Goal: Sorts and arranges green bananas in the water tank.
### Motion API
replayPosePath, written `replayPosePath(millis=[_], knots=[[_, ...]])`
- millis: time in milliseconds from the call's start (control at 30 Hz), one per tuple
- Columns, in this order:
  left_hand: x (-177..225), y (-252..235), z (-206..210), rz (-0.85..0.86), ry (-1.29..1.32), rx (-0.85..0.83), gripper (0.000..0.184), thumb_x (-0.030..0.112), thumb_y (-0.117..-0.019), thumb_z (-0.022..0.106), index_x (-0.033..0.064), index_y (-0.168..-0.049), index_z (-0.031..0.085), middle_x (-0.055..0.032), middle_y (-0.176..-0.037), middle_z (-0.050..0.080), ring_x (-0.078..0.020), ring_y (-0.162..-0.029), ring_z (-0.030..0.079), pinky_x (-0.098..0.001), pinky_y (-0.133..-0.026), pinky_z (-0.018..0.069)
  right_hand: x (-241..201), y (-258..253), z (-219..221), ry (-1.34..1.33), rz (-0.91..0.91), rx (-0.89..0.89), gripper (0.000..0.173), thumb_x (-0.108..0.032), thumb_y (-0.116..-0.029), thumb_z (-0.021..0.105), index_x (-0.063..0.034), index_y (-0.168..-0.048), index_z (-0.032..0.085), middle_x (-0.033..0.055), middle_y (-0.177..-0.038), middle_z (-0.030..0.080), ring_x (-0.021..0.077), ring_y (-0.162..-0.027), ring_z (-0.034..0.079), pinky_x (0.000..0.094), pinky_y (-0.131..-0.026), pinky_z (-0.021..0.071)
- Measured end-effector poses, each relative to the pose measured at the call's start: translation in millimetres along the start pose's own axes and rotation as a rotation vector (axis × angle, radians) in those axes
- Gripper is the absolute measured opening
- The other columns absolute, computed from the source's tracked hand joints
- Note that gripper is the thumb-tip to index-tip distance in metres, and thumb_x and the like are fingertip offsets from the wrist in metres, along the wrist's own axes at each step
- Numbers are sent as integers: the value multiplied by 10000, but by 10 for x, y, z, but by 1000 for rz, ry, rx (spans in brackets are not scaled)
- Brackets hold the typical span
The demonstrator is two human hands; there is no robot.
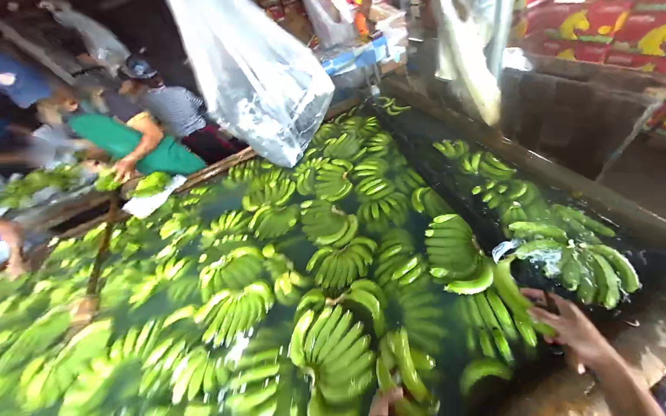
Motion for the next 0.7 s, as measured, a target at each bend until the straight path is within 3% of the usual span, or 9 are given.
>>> replayPosePath(millis=[100, 167, 200, 267, 333, 433, 533, 567, 700], knots=[[-258, -289, -41, 45, 213, -108, 556, 113, -992, 617, 63, -1495, 384, -186, -1216, 655, -277, -1045, 671, -462, -897, 568, -149, 542, 1052, -119, 24, -234, 466, -145, -917, 695, -84, -1371, 608, 95, -998, 686, 161, -618, 611, 301, -455, 502], [-94, -41, -13, 91, 331, -160, 512, 203, -1031, 578, 77, -1494, 398, -169, -1220, 665, -268, -1060, 675, -459, -915, 568, -303, 896, 1739, -36, 10, -365, 445, -130, -931, 686, -76, -1367, 613, 98, -1019, 698, 169, -671, 640, 310, -491, 523], [-28, 115, -52, 139, 388, -214, 482, 303, -1080, 487, 80, -1497, 393, -159, -1238, 663, -261, -1088, 673, -458, -938, 566, -358, 1051, 2059, 45, -60, -407, 440, -122, -916, 697, -63, -1347, 626, 98, -1020, 703, 170, -684, 647, 317, -508, 535], [-7, 393, -237, 284, 518, -322, 599, 504, -1099, 249, 77, -1483, 420, -143, -1288, 651, -259, -1152, 646, -467, -971, 546, -434, 1327, 2594, 269, -267, -485, 456, -155, -877, 744, -73, -1319, 667, 99, -1155, 712, 190, -881, 685, 384, -715, 587], [-58, 632, -564, 428, 636, -368, 708, 592, -1054, 215, 69, -1488, 413, -146, -1323, 637, -269, -1191, 628, -480, -996, 538, -578, 1636, 3057, 490, -451, -595, 461, -174, -880, 767, -50, -1314, 674, 159, -1274, 680, 275, -1133, 660, 485, -979, 544], [-455, 966, -1097, 451, 815, -236, 523, 446, -1094, 286, 83, -1456, 389, -132, -1224, 654, -246, -1096, 657, -451, -933, 562, -597, 2235, 3673, 815, -661, -836, 501, -245, -890, 784, -17, -1321, 675, 240, -1292, 648, 378, -1201, 628, 540, -1047, 501], [-1023, 1287, -1554, 532, 1121, -25, 343, 352, -1084, 370, 83, -1157, 570, -89, -972, 704, -201, -886, 701, -388, -796, 603, -403, 2917, 4160, 979, -744, -1186, 524, -351, -938, 746, -34, -1345, 659, 229, -1326, 619, 373, -1198, 622, 549, -1032, 504], [-1256, 1402, -1697, 603, 1196, 39, 351, 370, -1044, 429, 77, -1141, 595, -97, -954, 718, -207, -868, 711, -398, -778, 611, -312, 3140, 4254, 984, -764, -1296, 514, -359, -947, 733, -55, -1354, 658, 210, -1337, 621, 355, -1202, 624, 545, -1035, 503], [-2358, 2151, -2270, 794, 1225, 465, 615, 567, -970, 458, 64, -1320, 512, -138, -1092, 708, -253, -949, 709, -444, -768, 616, 15, 3687, 4264, 836, -758, -1568, 468, -313, -952, 708, -87, -1359, 662, 161, -1336, 629, 267, -1163, 641, 451, -1007, 531]])
Point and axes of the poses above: each hand's wrist, its own y-axis away from the middle knuckle, its own z-axis out of the palm, x = y × z, the point moved 6 cm from there along -y, towards the middle knuckle
